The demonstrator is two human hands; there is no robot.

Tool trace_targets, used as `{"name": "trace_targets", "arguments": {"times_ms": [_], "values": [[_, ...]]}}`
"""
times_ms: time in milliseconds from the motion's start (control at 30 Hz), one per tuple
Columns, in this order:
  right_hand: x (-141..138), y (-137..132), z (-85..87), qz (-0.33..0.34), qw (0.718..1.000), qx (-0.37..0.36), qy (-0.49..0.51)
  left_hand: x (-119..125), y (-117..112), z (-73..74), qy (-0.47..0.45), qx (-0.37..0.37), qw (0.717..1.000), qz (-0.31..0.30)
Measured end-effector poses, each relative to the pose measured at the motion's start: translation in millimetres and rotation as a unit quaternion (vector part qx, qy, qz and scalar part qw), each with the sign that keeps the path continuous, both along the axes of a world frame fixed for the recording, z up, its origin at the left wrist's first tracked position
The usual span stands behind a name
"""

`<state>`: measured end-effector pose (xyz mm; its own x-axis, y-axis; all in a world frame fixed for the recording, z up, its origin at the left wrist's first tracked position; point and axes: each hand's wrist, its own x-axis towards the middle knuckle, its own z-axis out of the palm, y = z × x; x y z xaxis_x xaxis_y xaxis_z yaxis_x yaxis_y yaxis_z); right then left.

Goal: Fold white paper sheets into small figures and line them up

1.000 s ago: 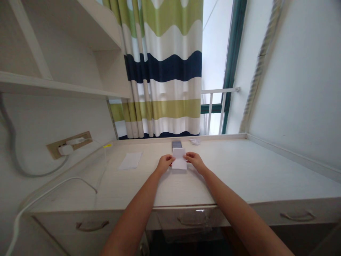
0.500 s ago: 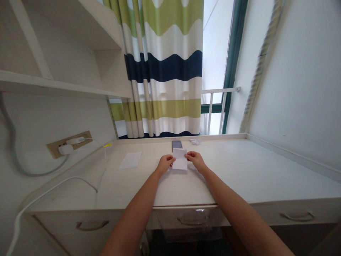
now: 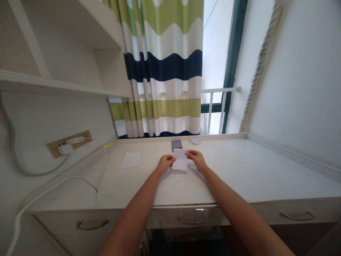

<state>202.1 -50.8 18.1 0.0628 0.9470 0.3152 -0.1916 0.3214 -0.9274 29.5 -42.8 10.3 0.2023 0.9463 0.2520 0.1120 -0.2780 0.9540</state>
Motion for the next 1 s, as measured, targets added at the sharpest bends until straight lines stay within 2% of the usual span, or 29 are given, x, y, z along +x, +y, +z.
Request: {"name": "trace_targets", "arguments": {"times_ms": [867,1000], "values": [[2.6,3.6,-0.3,-0.058,0.998,0.032,-0.023,1.5,-2.0,0.7,0.009,-0.009,1.000,-0.015],[2.8,2.7,0.3,-0.038,0.999,0.015,-0.003,0.5,-2.7,1.6,0.001,-0.001,1.000,-0.013]]}}
